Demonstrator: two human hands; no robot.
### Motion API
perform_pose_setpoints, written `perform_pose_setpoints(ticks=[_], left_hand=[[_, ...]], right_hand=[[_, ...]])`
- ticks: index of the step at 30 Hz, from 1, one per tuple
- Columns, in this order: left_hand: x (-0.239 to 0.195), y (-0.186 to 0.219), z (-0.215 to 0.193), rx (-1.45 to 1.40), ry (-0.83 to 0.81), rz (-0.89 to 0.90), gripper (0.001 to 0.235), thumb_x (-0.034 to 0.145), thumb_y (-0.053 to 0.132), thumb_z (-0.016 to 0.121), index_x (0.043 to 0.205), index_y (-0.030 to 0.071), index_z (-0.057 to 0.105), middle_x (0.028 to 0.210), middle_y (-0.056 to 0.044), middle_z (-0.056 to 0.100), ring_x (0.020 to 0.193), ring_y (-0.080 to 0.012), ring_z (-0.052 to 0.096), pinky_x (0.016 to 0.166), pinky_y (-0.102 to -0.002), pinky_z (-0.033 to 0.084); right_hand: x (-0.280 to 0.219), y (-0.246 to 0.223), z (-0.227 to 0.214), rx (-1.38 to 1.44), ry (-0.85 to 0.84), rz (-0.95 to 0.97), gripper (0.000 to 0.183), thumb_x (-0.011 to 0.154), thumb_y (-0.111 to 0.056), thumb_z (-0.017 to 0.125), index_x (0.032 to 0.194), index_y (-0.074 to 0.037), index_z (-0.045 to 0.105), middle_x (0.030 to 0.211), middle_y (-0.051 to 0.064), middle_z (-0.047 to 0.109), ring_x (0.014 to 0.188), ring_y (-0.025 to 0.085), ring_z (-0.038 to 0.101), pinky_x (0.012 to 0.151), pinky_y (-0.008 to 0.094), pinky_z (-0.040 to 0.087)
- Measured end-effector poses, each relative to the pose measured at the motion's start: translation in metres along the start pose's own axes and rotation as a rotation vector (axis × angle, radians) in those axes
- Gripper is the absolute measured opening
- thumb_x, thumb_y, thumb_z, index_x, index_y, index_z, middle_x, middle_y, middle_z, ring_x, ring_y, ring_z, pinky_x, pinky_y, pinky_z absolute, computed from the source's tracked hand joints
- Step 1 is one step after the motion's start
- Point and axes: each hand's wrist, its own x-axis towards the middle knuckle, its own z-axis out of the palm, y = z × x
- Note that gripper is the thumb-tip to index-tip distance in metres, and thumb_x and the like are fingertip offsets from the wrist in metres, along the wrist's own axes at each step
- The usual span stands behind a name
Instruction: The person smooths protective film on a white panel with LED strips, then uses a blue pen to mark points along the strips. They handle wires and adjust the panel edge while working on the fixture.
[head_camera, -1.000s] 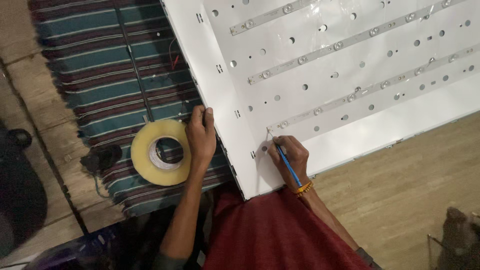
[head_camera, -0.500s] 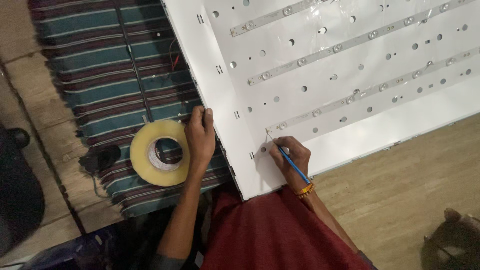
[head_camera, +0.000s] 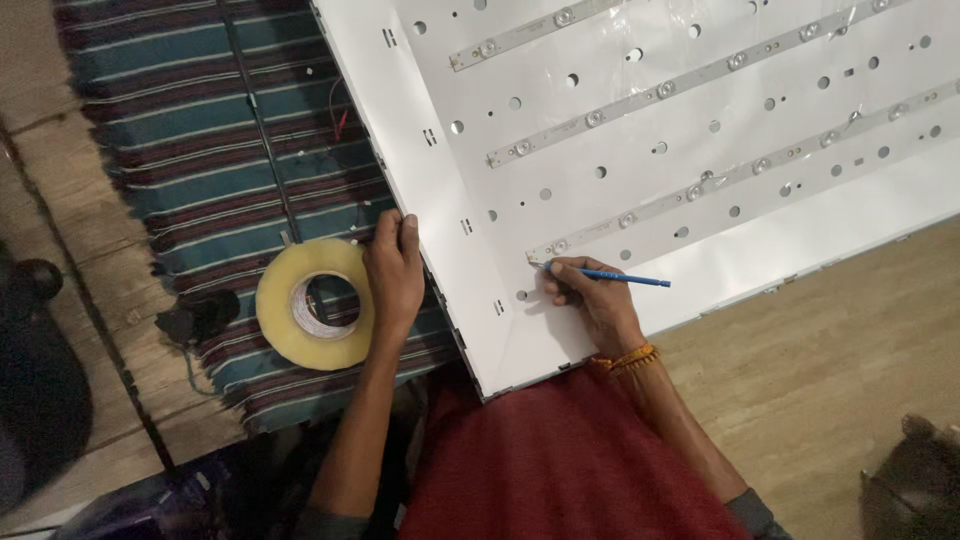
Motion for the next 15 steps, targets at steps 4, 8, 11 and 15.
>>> perform_pose_setpoints(ticks=[4, 8, 11, 15], left_hand=[[0.000, 0.013, -0.003, 0.022, 0.023, 0.030, 0.026, 0.109, 0.024, 0.053, 0.103, 0.000, 0.059, 0.072, -0.009, 0.059, 0.063, -0.0204, 0.058, 0.061, -0.039, 0.045], [-0.017, 0.029, -0.001, 0.593, 0.535, 0.568, 0.035, 0.096, 0.022, 0.068, 0.117, -0.005, 0.062, 0.102, -0.021, 0.060, 0.091, -0.0299, 0.058, 0.078, -0.040, 0.050], [-0.038, 0.036, 0.012, 0.435, 0.186, 0.536, 0.024, 0.097, 0.013, 0.074, 0.118, 0.003, 0.065, 0.113, -0.010, 0.060, 0.109, -0.0263, 0.057, 0.093, -0.039, 0.051], [-0.050, 0.044, 0.043, 0.276, -0.083, 0.387, 0.023, 0.095, 0.013, 0.076, 0.113, 0.005, 0.065, 0.111, -0.006, 0.061, 0.107, -0.0242, 0.059, 0.095, -0.039, 0.052]], right_hand=[[-0.002, -0.001, 0.006, 0.051, -0.011, 0.023, 0.019, 0.094, -0.011, 0.072, 0.102, 0.006, 0.069, 0.083, 0.011, 0.070, 0.072, 0.017, 0.066, 0.067, 0.030, 0.056], [-0.002, -0.015, 0.019, -0.108, 0.033, -0.042, 0.020, 0.092, -0.014, 0.073, 0.094, 0.006, 0.070, 0.079, 0.011, 0.072, 0.063, 0.017, 0.067, 0.058, 0.029, 0.058], [0.002, -0.034, 0.028, -0.474, 0.059, -0.090, 0.022, 0.091, -0.018, 0.075, 0.087, 0.004, 0.072, 0.072, 0.010, 0.073, 0.056, 0.016, 0.068, 0.049, 0.028, 0.057], [0.004, -0.061, 0.023, -0.690, 0.050, -0.301, 0.022, 0.092, -0.019, 0.075, 0.086, 0.002, 0.073, 0.067, 0.010, 0.071, 0.055, 0.015, 0.069, 0.049, 0.027, 0.055]])
